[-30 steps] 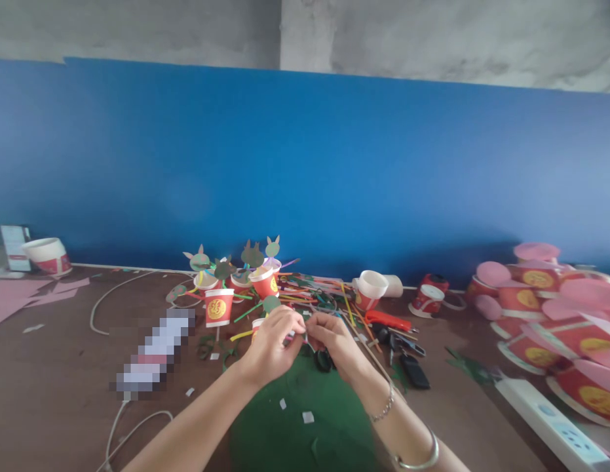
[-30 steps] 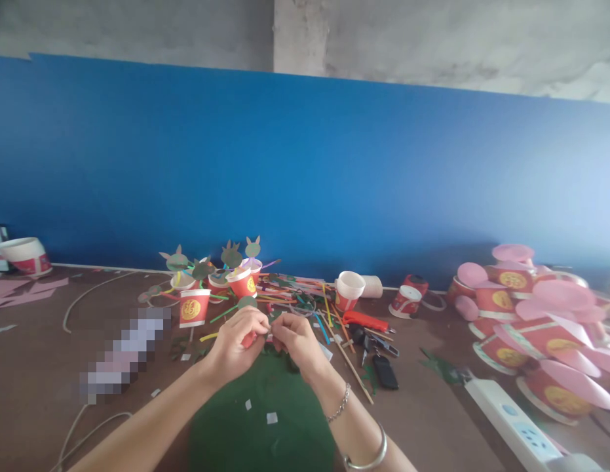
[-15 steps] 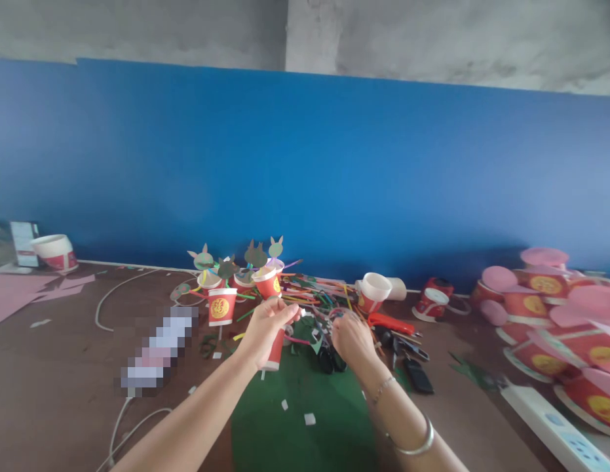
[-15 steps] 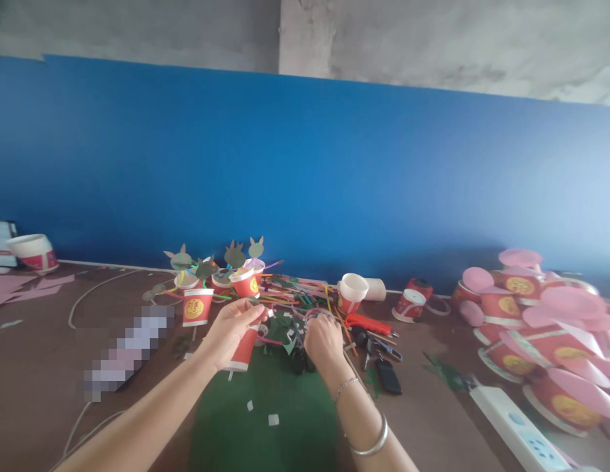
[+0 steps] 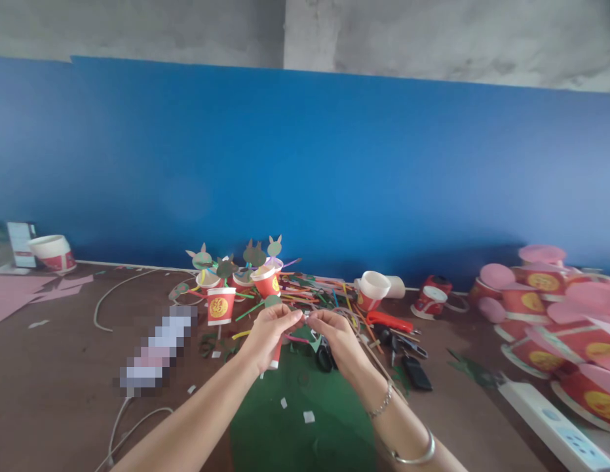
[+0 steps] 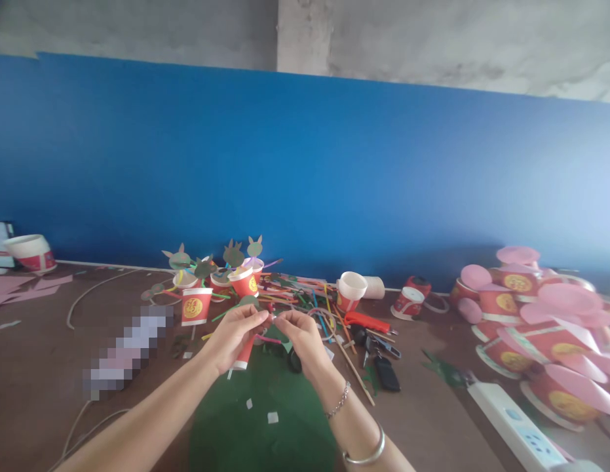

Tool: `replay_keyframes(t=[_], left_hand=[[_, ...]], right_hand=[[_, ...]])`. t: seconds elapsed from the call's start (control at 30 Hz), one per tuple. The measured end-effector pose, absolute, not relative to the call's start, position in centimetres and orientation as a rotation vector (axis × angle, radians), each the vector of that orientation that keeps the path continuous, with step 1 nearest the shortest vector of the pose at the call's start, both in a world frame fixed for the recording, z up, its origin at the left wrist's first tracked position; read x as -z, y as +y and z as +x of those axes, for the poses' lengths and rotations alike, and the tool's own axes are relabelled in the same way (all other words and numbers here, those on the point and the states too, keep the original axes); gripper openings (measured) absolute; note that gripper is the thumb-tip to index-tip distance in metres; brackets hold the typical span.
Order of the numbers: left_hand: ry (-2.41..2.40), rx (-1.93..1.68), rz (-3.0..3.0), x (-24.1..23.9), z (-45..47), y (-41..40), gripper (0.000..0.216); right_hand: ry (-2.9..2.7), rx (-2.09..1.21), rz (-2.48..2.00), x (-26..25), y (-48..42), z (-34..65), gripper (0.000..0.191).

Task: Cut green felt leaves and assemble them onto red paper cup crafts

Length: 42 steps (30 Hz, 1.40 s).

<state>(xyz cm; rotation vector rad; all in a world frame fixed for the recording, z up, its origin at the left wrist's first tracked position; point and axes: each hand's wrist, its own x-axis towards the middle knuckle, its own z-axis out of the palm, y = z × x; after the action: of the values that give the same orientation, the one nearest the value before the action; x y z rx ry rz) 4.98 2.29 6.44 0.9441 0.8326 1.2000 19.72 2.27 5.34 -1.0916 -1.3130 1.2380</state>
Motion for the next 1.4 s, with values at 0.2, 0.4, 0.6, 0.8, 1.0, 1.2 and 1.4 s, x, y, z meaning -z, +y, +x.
replay_keyframes(t=[0.2,0.4,0.6,0.8,1.0,1.2,1.4], left_hand=[[1.019,-1.164,1.028,-5.9,4.4,3.1,0.026],[1.041,-1.123,1.116,-5.9,3.9,3.3,0.025],[0.962,-1.035,1.201,-6.5,4.0,3.0,0.026],[0.964,-0.949,1.083,-6.4,3.9,3.0,0.026],[0.959,-0.848,1.179,-6.7,3.7,2.8,0.023],[1.017,-0.859,1.252,-5.8,3.5,2.8,0.022],[1.042,-0.839,1.236,-6.3,3.7,2.6,0.022]], right_hand=[[-1.540,-0.845,-1.154,-5.6,1.8,19.4,0.014],[-1.685,-0.676,-1.090,-6.0,1.4,19.3,0.014],[-1.758,-0.633,-1.122,-5.6,1.8,19.6,0.013],[-1.826,-0.612,-1.152,-5.9,1.7,20.0,0.011],[-1.889,-0.586,-1.152,-6.0,1.7,20.1,0.010],[-1.921,-0.597,-1.193,-6.6,1.4,20.0,0.012],[-1.920,-0.581,-1.185,-6.4,1.5,20.1,0.012]])
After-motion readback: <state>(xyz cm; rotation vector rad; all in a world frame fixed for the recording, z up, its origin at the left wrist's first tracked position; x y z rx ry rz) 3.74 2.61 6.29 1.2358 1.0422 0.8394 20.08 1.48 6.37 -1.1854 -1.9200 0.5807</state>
